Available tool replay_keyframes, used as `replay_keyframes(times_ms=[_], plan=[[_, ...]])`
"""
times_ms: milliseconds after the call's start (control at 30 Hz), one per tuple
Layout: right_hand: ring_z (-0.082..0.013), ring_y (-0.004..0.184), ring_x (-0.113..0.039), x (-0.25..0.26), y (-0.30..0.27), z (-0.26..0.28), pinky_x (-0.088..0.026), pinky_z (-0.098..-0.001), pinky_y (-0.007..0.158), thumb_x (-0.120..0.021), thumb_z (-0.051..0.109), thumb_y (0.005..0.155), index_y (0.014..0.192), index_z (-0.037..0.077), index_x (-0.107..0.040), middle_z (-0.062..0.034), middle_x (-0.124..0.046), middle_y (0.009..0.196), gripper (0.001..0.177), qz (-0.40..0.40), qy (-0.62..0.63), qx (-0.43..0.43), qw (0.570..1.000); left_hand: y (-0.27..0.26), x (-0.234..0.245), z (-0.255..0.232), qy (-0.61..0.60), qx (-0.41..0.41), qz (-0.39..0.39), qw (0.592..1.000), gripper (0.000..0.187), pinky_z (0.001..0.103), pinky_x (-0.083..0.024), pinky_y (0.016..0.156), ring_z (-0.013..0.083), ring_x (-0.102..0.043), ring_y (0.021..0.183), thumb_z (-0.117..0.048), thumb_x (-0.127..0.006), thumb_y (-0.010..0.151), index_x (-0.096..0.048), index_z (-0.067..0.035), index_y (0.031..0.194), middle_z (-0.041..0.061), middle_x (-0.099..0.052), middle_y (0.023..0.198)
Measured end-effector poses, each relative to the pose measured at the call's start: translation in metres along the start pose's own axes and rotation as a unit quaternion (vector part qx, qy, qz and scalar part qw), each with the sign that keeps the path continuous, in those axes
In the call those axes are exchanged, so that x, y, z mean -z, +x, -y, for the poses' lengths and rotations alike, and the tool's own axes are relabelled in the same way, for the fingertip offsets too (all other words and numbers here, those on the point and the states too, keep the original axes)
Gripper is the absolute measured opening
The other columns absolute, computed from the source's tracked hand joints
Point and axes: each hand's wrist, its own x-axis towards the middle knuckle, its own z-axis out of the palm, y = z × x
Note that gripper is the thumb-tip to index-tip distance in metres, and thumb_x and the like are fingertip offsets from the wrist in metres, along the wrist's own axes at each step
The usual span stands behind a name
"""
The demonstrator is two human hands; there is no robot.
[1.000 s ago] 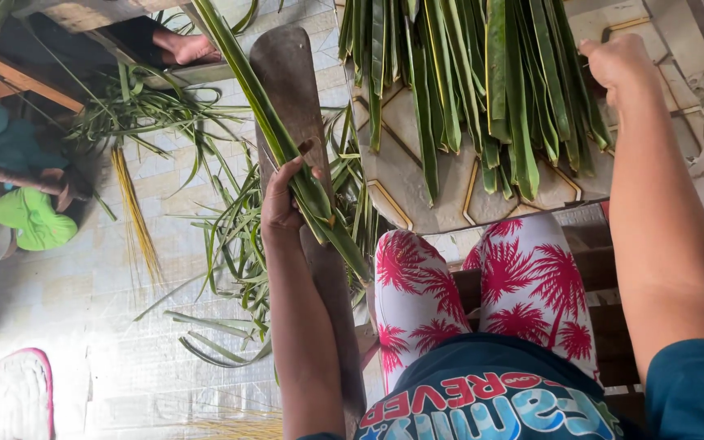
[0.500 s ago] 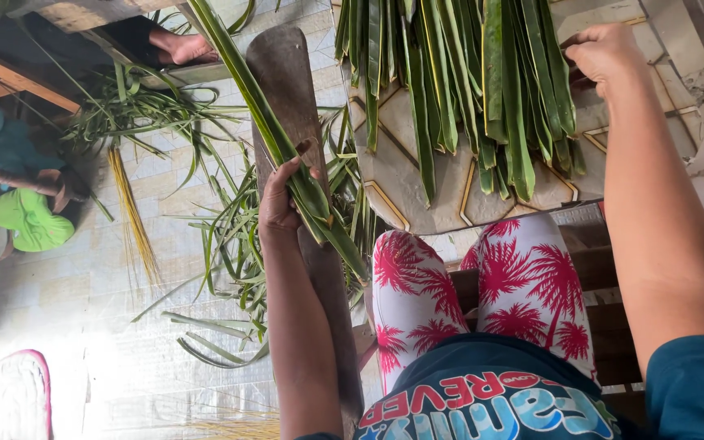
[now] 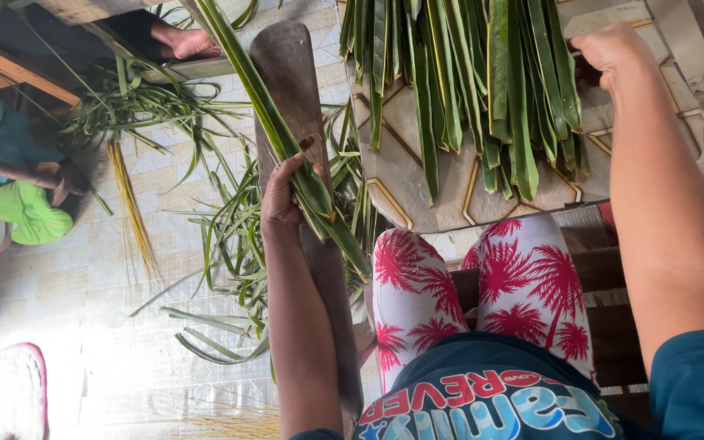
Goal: Stripping palm leaves and cleaning the midribs using a knife to prepare them for craft use
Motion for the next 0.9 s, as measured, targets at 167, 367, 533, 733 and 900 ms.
replay_keyframes(times_ms=[167, 367, 533, 733, 900], plan=[[-0.0231, 0.082, -0.046, -0.011, 0.079, -0.033, -0.046, -0.0408, 0.079, -0.068, 0.014, 0.101, 0.087, 0.014, -0.052, -0.0066, -0.045, 0.092, 0.021, -0.074, 0.007, 0.083, 0.994, 0.005, 0.007, 0.003, -0.016, 0.014, -0.007, 1.000, 0.035, 0.021, -0.038, 0.029, 0.0044, -0.031, 0.030, -0.020, -0.063, 0.088, -0.052, -0.004, 0.117, 0.010, -0.069, 0.071], [-0.0297, 0.099, -0.043, -0.017, -0.016, 0.014, -0.038, -0.0494, 0.080, -0.057, 0.029, 0.109, 0.127, 0.006, -0.045, -0.0174, -0.043, 0.124, 0.031, -0.086, -0.061, 0.168, 0.980, 0.003, 0.004, 0.000, -0.039, 0.017, -0.013, 0.999, 0.033, 0.022, -0.041, 0.032, 0.0060, -0.037, 0.031, -0.019, -0.063, 0.088, -0.053, -0.004, 0.116, 0.012, -0.069, 0.072], [-0.0479, 0.139, -0.017, -0.055, -0.044, 0.029, -0.015, -0.0613, 0.114, -0.065, 0.040, 0.102, 0.148, 0.004, -0.020, -0.0278, -0.012, 0.152, 0.074, -0.106, -0.233, 0.288, 0.923, 0.007, 0.008, 0.000, -0.032, 0.006, 0.017, 0.999, 0.053, 0.019, -0.037, 0.029, 0.0038, -0.033, 0.031, -0.020, -0.062, 0.088, -0.047, 0.002, 0.133, 0.011, -0.070, 0.073], [-0.0272, 0.104, -0.046, -0.128, -0.047, 0.016, -0.025, -0.0444, 0.110, -0.076, 0.062, 0.095, 0.089, 0.012, -0.069, -0.0063, -0.056, 0.097, 0.050, -0.236, -0.342, 0.606, 0.679, 0.005, 0.006, -0.001, -0.051, 0.015, 0.003, 0.999, 0.039, 0.020, -0.039, 0.029, 0.0042, -0.033, 0.031, -0.019, -0.064, 0.088, -0.052, -0.002, 0.121, 0.013, -0.070, 0.073], [-0.0226, 0.092, -0.049, -0.166, -0.060, 0.025, -0.028, -0.0411, 0.093, -0.053, 0.079, 0.089, 0.071, 0.016, -0.069, 0.0015, -0.061, 0.084, 0.068, -0.111, -0.573, 0.441, 0.682, 0.004, 0.006, -0.002, -0.045, 0.019, 0.005, 0.999, 0.048, 0.021, -0.041, 0.031, 0.0076, -0.046, 0.034, -0.021, -0.063, 0.088, -0.053, -0.004, 0.132, 0.013, -0.070, 0.073]])
